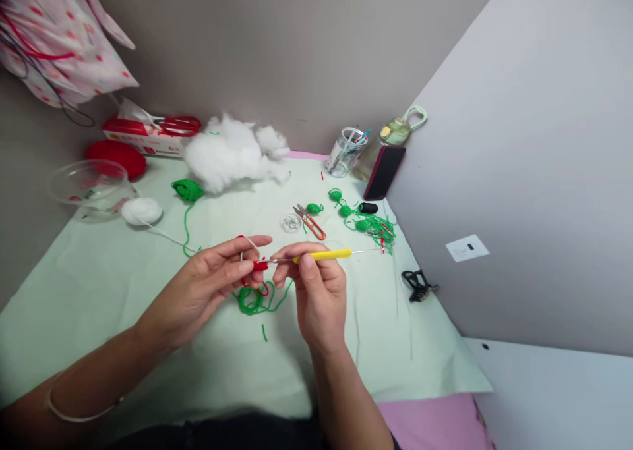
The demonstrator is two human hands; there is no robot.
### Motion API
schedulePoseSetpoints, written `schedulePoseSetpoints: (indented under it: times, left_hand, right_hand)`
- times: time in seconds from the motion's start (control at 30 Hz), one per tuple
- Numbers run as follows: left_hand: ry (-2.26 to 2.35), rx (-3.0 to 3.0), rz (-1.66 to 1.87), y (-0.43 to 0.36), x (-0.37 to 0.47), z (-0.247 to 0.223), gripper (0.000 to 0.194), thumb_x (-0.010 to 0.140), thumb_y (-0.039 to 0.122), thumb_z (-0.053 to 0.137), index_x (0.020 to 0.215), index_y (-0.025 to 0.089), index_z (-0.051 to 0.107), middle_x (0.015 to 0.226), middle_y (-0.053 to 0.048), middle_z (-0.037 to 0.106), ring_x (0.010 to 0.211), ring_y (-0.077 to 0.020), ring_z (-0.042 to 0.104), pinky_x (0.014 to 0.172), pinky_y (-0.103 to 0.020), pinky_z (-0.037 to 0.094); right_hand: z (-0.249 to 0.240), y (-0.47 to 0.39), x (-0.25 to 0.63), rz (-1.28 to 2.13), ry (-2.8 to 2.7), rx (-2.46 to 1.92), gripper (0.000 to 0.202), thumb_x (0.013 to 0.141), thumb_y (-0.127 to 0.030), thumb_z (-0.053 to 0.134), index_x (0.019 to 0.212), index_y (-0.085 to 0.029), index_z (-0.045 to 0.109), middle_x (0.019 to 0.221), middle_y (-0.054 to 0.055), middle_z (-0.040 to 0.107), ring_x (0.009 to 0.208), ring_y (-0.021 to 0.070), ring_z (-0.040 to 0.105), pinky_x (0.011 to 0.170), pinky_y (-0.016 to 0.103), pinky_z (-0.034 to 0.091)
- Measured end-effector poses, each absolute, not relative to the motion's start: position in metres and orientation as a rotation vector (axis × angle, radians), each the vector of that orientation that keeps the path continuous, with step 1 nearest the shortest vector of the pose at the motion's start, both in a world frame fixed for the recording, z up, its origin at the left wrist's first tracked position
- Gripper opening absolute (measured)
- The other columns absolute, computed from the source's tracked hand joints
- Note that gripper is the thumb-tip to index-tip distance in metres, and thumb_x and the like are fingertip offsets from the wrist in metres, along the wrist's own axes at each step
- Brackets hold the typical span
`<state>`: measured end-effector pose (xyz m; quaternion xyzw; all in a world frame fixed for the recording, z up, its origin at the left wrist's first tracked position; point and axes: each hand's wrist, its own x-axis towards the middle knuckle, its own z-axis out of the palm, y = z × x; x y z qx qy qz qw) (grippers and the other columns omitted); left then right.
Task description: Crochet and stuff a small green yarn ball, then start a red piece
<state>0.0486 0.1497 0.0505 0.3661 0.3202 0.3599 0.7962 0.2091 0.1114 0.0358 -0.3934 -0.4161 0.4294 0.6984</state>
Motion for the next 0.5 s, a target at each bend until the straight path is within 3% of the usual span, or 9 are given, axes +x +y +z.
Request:
schedulePoseSetpoints:
  times: [0.3, 0.5]
  left_hand:
    - [0.715, 0.875, 0.775, 0.148, 0.046, 0.050, 0.036, 0.093, 0.032, 0.071, 0.127, 0.021, 0.072, 0.077, 0.001, 0.064, 0.071, -0.0114, 0.059, 0.070, -0.026, 0.047]
    - [0.681, 0.843, 0.802, 0.147, 0.047, 0.049, 0.033, 0.090, 0.030, 0.074, 0.123, 0.023, 0.074, 0.085, 0.001, 0.063, 0.072, -0.0110, 0.060, 0.069, -0.025, 0.048]
  right_hand:
    - [0.035, 0.101, 0.209, 0.750, -1.109, -0.918, 0.021, 0.103, -0.024, 0.053, 0.101, -0.024, 0.074, 0.093, 0.004, 0.073, 0.072, 0.0151, 0.069, 0.065, 0.032, 0.058]
    - [0.034, 0.100, 0.209, 0.730, -1.125, -0.922, 0.022, 0.103, -0.023, 0.052, 0.104, -0.025, 0.074, 0.095, 0.003, 0.072, 0.073, 0.0143, 0.071, 0.065, 0.031, 0.059]
